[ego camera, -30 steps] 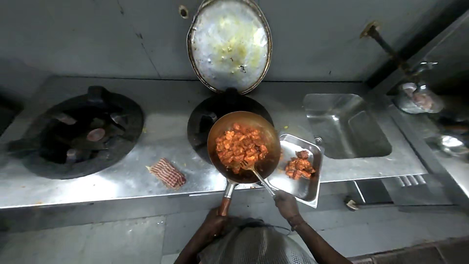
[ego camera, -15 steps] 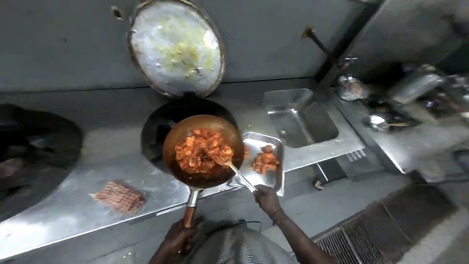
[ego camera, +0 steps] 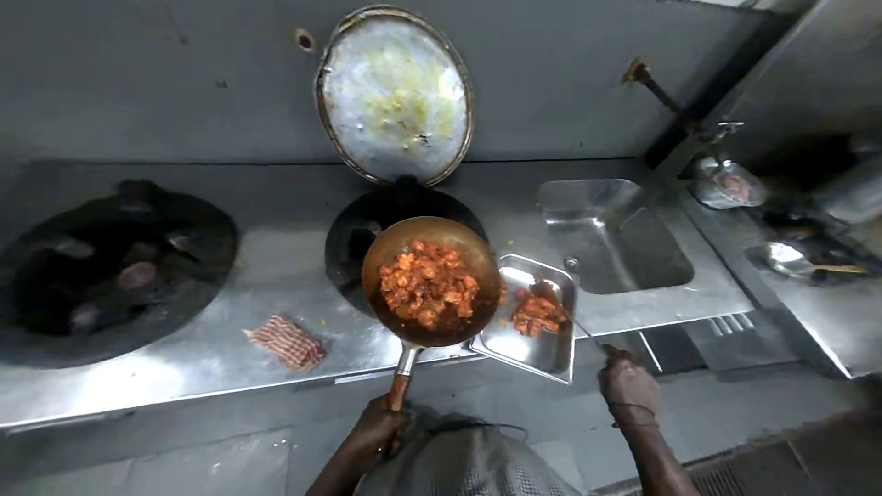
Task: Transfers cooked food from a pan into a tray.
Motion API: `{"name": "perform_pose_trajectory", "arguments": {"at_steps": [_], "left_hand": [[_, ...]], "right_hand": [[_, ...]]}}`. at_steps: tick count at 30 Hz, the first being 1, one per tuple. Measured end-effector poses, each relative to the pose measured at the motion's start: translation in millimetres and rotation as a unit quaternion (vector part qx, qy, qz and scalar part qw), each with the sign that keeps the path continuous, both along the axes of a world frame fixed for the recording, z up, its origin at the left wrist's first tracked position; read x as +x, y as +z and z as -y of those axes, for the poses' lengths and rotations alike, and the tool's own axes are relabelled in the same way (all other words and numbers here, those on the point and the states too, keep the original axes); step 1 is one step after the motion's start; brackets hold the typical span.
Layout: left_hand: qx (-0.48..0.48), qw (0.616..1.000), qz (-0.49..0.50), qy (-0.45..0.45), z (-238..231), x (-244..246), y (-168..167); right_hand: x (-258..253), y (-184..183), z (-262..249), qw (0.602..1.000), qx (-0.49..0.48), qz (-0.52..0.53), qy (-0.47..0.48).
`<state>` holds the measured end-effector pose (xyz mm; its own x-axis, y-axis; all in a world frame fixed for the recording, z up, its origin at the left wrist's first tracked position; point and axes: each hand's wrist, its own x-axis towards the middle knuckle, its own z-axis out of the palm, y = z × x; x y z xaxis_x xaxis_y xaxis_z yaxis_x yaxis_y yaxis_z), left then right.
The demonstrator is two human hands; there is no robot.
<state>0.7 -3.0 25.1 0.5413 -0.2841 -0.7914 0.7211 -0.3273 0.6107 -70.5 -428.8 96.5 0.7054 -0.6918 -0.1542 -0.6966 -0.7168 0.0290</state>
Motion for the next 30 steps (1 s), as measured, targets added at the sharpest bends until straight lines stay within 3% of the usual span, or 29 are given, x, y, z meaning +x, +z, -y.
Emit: {"name": "perform_pose_trajectory", "arguments": {"at_steps": [4,8,15,19,22,25,30], "left_hand": [[-0.009,1.000,0.004,0.004,-1,-2,-11],[0.003,1.000,0.005,0.009,0,-3,-16],[0.016,1.000,0.015,0.003,-2,-3,-22],[0.017,1.000,0.010,-0.014,-6,0,-21],[0.027,0.999,0.017,-0.037,-6,3,-21],[0.024,0.998,0.013,-0.048,-8,6,-22],[0.033,0.998,0.004,-0.049,-9,8,-16]], "right_hand": [[1,32,-1,0.998,0.006,0.062,-0.009],[21,64,-12,0.993,0.060,0.090,0.045],[94,88,-38,0.989,0.041,-0.114,0.089],[126,49,-27,0.973,0.093,-0.171,0.122],[148,-20,-29,0.961,0.187,-0.124,0.160],[160,-61,-70,0.954,0.263,-0.058,0.136],[139,-67,-106,0.953,0.292,0.010,0.083]]}}
